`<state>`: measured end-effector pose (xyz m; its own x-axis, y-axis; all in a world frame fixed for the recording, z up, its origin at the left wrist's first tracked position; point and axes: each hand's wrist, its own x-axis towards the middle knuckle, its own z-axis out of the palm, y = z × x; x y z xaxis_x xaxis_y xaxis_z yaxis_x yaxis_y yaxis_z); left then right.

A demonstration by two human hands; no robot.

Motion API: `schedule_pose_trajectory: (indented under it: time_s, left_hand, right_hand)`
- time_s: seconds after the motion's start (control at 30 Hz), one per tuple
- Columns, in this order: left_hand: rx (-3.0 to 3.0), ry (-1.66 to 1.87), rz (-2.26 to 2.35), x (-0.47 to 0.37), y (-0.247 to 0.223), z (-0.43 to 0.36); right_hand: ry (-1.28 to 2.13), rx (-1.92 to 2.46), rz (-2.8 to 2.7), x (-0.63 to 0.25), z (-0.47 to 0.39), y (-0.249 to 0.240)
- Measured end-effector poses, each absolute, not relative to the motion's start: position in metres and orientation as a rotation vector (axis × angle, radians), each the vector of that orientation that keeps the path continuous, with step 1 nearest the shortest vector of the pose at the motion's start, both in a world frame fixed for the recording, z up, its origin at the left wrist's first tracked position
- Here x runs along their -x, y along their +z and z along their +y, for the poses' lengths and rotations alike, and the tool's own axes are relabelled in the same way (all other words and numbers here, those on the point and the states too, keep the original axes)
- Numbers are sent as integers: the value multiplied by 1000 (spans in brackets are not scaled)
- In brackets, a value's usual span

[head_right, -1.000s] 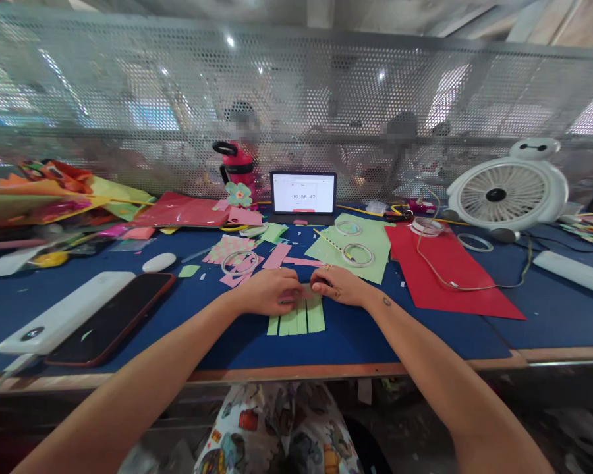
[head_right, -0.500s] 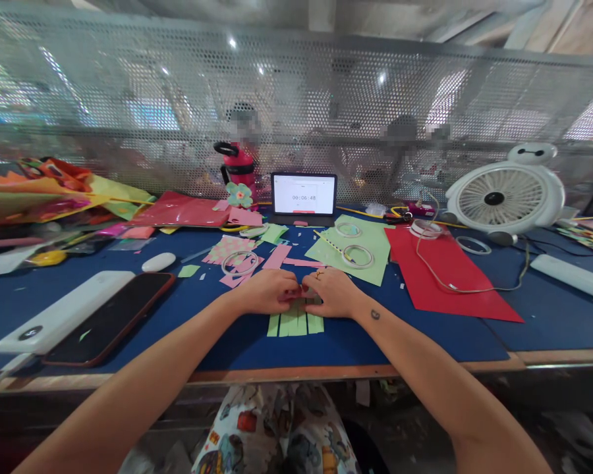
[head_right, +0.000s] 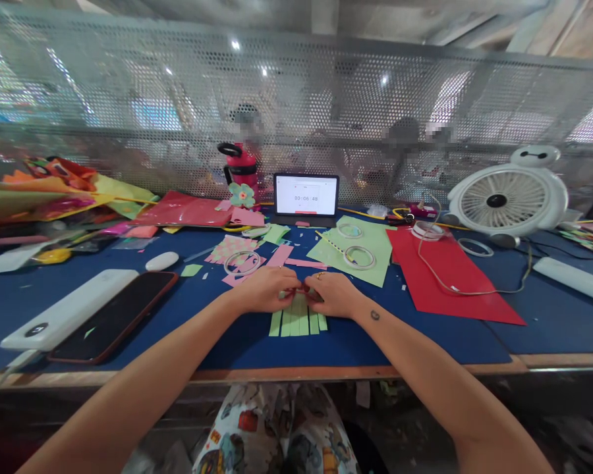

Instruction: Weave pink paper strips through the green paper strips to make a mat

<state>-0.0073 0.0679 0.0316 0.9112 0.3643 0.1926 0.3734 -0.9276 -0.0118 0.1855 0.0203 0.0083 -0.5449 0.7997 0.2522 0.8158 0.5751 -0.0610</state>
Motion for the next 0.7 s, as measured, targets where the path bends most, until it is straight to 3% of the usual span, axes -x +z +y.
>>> schedule_pose_trajectory:
  time_s: [0.43,0.7]
  left_hand:
    - [3000,-554,-537,7,25,73]
    - [2972,-723,-996,12,29,77]
  right_hand:
    - [13,1275,-2508,-189,23,5]
    - [79,1264,-2495,-194,26,3]
